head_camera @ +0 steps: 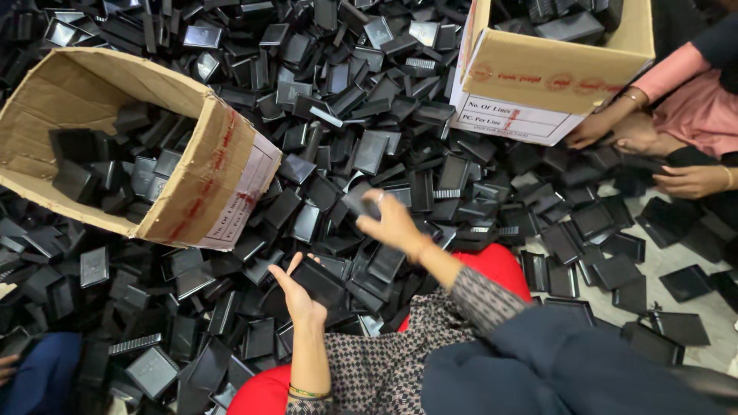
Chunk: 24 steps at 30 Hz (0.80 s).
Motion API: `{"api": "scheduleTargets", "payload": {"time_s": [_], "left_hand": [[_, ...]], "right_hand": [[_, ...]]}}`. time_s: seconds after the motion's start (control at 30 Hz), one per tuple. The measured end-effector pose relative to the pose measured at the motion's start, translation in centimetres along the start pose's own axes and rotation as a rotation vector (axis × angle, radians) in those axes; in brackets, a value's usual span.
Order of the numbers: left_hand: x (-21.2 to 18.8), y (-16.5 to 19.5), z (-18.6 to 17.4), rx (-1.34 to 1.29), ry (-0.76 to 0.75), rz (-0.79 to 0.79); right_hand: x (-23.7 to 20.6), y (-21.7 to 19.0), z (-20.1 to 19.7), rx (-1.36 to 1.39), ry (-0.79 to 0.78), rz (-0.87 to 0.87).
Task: The person sits on the floor and repeatedly picks up small black plastic cases from a large pile, opens them, and places them into a cardboard box. Another person works nearby with similar items.
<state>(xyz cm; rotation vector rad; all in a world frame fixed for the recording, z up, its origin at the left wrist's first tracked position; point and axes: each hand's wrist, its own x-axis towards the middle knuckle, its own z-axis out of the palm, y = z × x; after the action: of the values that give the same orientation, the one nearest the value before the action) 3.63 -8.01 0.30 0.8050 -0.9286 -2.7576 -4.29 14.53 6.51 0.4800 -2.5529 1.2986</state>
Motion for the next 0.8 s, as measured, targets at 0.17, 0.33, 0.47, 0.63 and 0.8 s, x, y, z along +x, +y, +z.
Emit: {"api": "scheduleTargets", "payload": {"time_s": [0.17,0.33,0.47,0.63,0.8], "left_hand": [[-0.9,-1.1,4.0,0.090,-0.087,0.026],[-3.6,-3.6,5.7,0.106,-0.116,0.042],[-6.4,-4.1,6.4,0.263,-0.229,0.286],[-7.9,-0.4,7.5,0.015,-0.285,0.249],[-9.0,0.0,7.8,0.286,-0.374,0.458]], "right_hand": [[-6.8,-5.9,-0.1,0.400,-0.263,0.059],[-8.7,-5.6,0.0,0.364,-0.206,-0.027],[-8.8,-4.0,0.4,0.294,-0.116,-0.208],[-9.8,-2.1,1.8,0.910,-0.299,0.140],[-10.1,-2.8,2.7,1.215,-0.414,0.501]]}}
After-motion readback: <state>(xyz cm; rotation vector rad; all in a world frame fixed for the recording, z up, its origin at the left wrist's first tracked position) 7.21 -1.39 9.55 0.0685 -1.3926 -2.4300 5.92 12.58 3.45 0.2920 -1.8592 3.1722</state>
